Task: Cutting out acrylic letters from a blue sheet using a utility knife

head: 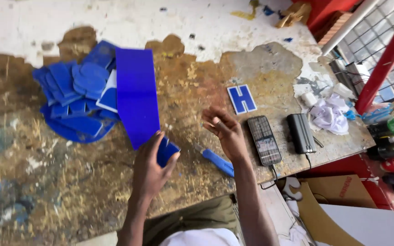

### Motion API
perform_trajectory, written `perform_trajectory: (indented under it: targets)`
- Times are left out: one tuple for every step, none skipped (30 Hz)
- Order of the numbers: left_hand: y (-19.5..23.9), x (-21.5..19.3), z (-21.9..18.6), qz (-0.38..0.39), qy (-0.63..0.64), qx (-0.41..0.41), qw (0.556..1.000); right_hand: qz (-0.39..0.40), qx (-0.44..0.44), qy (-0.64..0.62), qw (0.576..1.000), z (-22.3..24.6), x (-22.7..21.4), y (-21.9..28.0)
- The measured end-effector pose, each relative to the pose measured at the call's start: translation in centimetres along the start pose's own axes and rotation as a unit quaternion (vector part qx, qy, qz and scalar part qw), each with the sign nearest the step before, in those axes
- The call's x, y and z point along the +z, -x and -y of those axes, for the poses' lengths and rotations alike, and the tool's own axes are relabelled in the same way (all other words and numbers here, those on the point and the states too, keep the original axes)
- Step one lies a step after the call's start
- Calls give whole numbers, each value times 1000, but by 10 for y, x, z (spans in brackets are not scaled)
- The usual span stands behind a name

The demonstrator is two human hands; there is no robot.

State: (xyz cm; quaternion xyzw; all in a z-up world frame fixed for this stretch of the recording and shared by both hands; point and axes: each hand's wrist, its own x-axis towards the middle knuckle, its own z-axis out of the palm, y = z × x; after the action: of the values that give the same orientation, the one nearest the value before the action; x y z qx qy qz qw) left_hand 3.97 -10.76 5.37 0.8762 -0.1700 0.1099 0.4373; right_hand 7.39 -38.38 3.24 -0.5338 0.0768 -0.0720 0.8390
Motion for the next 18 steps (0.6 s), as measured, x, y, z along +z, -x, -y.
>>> perform_trajectory:
  targets:
    - [6, 14, 4, 2, -2, -13, 1000, 2, 13, 1, 1000, 7, 0, 15]
    - [4, 25, 12, 3, -27, 12, 1000, 17, 5, 149, 989, 12, 3, 27]
    - [3, 36, 20, 4, -52, 37, 998, 33, -3, 293, 956, 18, 6, 40]
    - [5, 43, 25, 5, -56, 28, 998, 39, 5, 291, 956, 15, -2, 48]
    - [6, 49, 32, -2, -83, 40, 996, 61, -32, 466, 882, 11, -9, 57]
    - [8, 56, 39, -8, -108, 52, 993, 81, -69, 624, 774, 8, -17, 65]
    - [10, 54, 37, -6, -110, 43, 993, 89, -63, 623, 775, 0, -20, 69]
    - [9, 52, 35, 0, -105, 44, 993, 77, -67, 652, 751, -7, -24, 73]
    - [7, 51, 33, 5, -100, 46, 994, 66, -70, 681, 726, -14, -29, 78]
    - [9, 54, 32, 7, -101, 38, 994, 73, -65, 681, 726, -18, -32, 77]
    - [11, 57, 31, 20, -101, 43, 994, 59, -65, 660, 746, -22, -36, 77]
    - [11, 58, 31, 32, -101, 48, 993, 45, -68, 637, 766, -26, -37, 74]
    - [15, 61, 27, 33, -103, 40, 993, 52, -64, 637, 767, -26, -37, 75]
    - [16, 64, 24, 67, -74, 50, 994, 36, -62, 612, 788, -26, -36, 73]
    - [16, 67, 20, 102, -44, 60, 992, 20, -60, 587, 807, -24, -36, 72]
    - [11, 61, 17, 100, -45, 57, 992, 23, -59, 587, 807, -18, -32, 72]
    - [5, 54, 15, 166, -22, 62, 984, 29, -75, 573, 816, -11, -28, 73]
    - [1, 49, 11, 237, 5, 68, 969, 29, -87, 559, 824, -4, -26, 77]
